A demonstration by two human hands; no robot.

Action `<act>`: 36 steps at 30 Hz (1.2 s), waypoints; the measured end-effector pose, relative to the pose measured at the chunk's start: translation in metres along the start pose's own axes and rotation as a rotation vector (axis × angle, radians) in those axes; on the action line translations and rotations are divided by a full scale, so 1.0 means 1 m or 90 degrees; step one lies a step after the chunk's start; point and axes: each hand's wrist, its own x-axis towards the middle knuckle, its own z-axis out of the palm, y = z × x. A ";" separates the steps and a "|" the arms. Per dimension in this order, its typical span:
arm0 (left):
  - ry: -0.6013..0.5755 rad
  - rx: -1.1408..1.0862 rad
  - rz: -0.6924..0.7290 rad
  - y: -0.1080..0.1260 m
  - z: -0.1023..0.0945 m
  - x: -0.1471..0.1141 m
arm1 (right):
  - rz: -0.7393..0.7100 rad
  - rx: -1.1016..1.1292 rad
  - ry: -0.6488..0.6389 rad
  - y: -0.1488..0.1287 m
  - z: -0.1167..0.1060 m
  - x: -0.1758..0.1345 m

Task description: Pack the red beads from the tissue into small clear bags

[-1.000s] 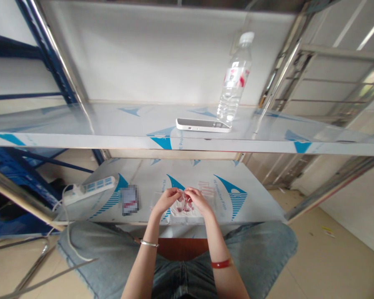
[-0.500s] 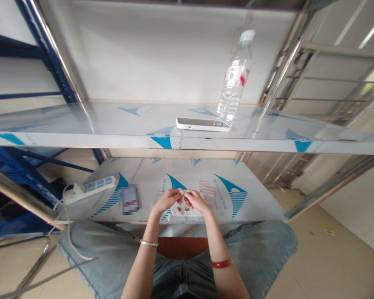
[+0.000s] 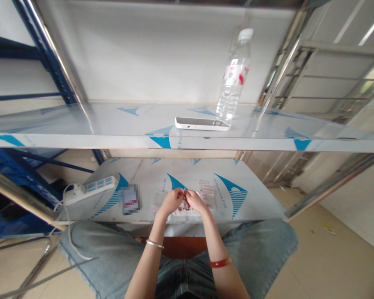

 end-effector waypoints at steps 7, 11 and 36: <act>0.036 0.222 -0.135 0.008 0.005 -0.005 | 0.021 -0.215 0.016 -0.007 0.005 -0.004; 0.080 0.202 -0.188 0.003 -0.003 -0.005 | 0.016 -0.224 0.016 -0.015 0.011 -0.007; 0.032 0.143 -0.134 0.001 0.002 -0.003 | 0.077 0.121 0.167 -0.017 0.018 -0.007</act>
